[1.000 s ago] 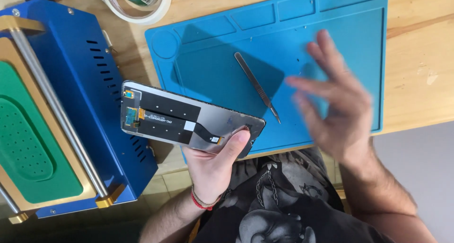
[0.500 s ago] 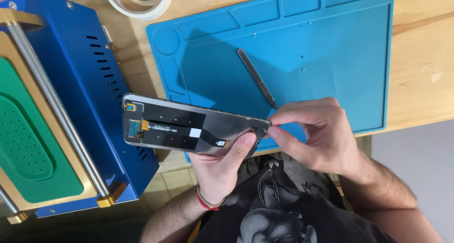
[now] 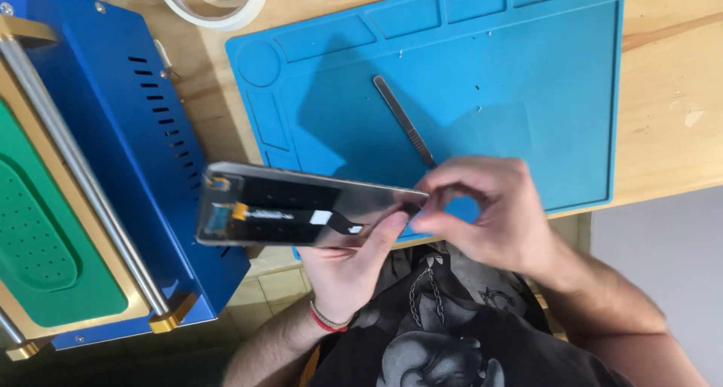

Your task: Using a metal prying tool to carefully separate a mobile phone screen from its frame.

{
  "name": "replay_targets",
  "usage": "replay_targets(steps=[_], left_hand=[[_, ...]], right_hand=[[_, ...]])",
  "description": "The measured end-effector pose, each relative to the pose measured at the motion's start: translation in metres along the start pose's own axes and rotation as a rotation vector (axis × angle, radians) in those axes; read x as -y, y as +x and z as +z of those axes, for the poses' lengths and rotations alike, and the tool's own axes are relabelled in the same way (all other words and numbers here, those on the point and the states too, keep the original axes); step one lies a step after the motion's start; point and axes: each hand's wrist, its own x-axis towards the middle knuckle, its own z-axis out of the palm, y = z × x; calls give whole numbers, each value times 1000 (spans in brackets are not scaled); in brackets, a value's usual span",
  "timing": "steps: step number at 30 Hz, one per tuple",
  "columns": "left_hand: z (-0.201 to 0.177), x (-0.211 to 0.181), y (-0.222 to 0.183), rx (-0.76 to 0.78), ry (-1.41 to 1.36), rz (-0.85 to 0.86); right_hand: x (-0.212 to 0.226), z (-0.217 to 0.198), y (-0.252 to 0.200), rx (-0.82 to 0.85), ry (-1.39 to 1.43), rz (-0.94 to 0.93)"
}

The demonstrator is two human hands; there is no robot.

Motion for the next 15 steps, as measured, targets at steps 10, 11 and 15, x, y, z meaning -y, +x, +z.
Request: replay_targets(steps=[10, 11, 15], left_hand=[[-11, 17, -16, -147, 142, -23], [-13, 15, -14, -183, 150, -30], [-23, 15, -9, -192, 117, -12]], right_hand=[[-6, -32, 2, -85, -353, -115], [-7, -39, 5, -137, -466, -213], [-11, -51, 8, -268, -791, -309]])
